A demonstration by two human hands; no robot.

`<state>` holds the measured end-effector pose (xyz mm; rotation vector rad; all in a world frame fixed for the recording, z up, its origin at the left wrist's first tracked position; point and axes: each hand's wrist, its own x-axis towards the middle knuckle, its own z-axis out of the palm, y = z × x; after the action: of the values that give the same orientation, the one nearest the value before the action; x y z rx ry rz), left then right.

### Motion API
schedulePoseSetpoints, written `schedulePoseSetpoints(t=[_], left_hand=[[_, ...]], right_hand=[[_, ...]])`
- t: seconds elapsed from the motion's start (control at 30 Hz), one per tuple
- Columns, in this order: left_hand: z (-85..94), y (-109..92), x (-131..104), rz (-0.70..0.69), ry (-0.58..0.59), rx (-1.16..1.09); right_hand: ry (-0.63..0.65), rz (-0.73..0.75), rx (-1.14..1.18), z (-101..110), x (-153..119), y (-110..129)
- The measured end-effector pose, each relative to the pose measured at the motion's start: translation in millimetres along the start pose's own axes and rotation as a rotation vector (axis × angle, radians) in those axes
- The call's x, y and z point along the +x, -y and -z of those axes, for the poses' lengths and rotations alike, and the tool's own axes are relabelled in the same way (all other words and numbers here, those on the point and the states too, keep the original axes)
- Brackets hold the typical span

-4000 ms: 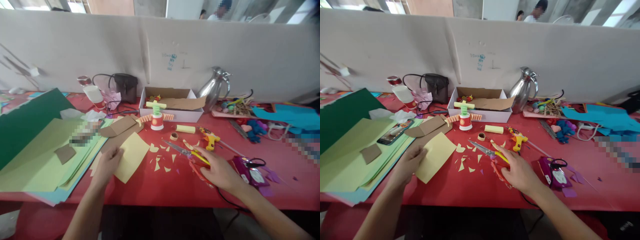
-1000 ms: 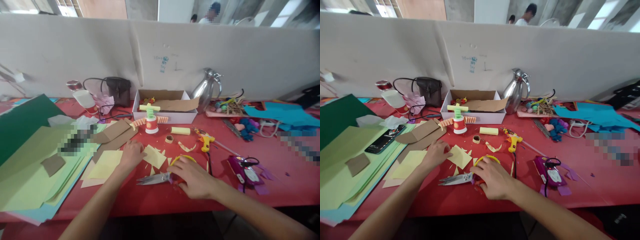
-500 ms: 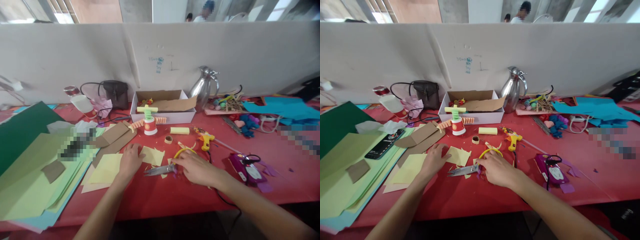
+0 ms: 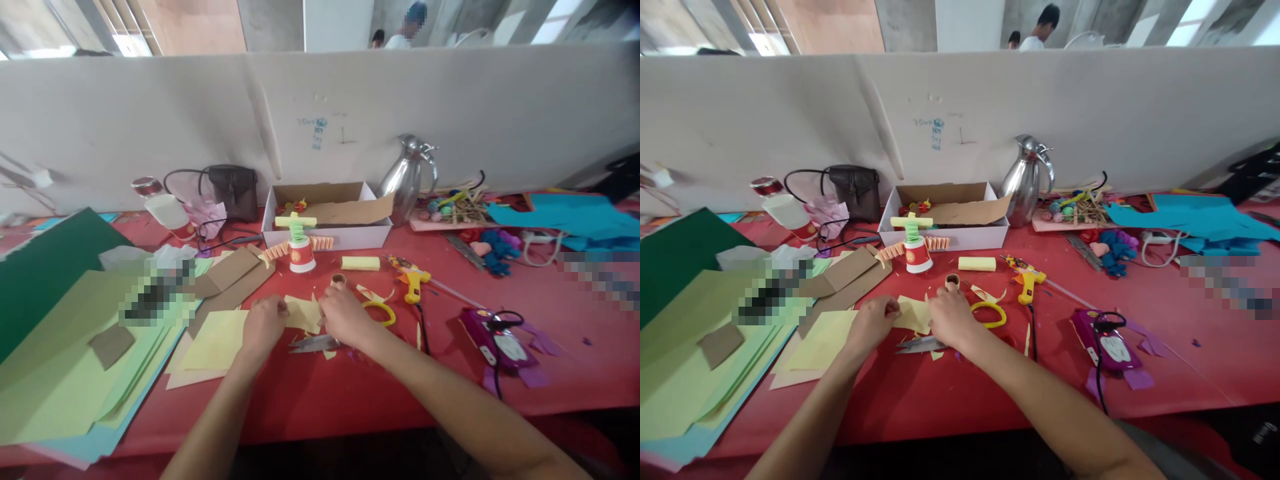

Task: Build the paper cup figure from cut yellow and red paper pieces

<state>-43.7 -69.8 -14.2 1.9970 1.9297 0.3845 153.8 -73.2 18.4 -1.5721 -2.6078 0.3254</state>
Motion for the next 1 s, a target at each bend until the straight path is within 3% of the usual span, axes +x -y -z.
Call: schedulePoseSetpoints(t=[0.2,0.33,0.47,0.53,0.6,0.63,0.77,1.0], left_hand=[[0.2,2,-1,-0.081,-0.149,0.032],[2.3,1,2,-0.141,-0.059,-0.035],[9.7,-4,5,0.075,-0.1,-0.653],[16.5,-9,9,0.191,-0.026,-0.988],[22.6,-15,16,0.2,0.005,-1.173],[24.5,-19,21,0.194,-0.04,-1.206],[22.1,-30,40,0.286,-0.218,-1.119],[7.7,-23,53,0.322,-0.213,-0.928]], right_hand=[[-0.043,-0.008,0.126,-3,5,-3],[-0.042,-0.007,0.203,-4,8,-2],[-0.109,-0.026,0.349,3,11,-4],[-0.159,-0.029,0.509,10,16,-10],[-0.22,-0.064,0.658,16,23,-18],[-0.249,-0.099,0.698,18,28,-23],[-0.345,-0.238,0.678,22,51,-41],[-0.422,-0.256,0.582,22,76,-50]])
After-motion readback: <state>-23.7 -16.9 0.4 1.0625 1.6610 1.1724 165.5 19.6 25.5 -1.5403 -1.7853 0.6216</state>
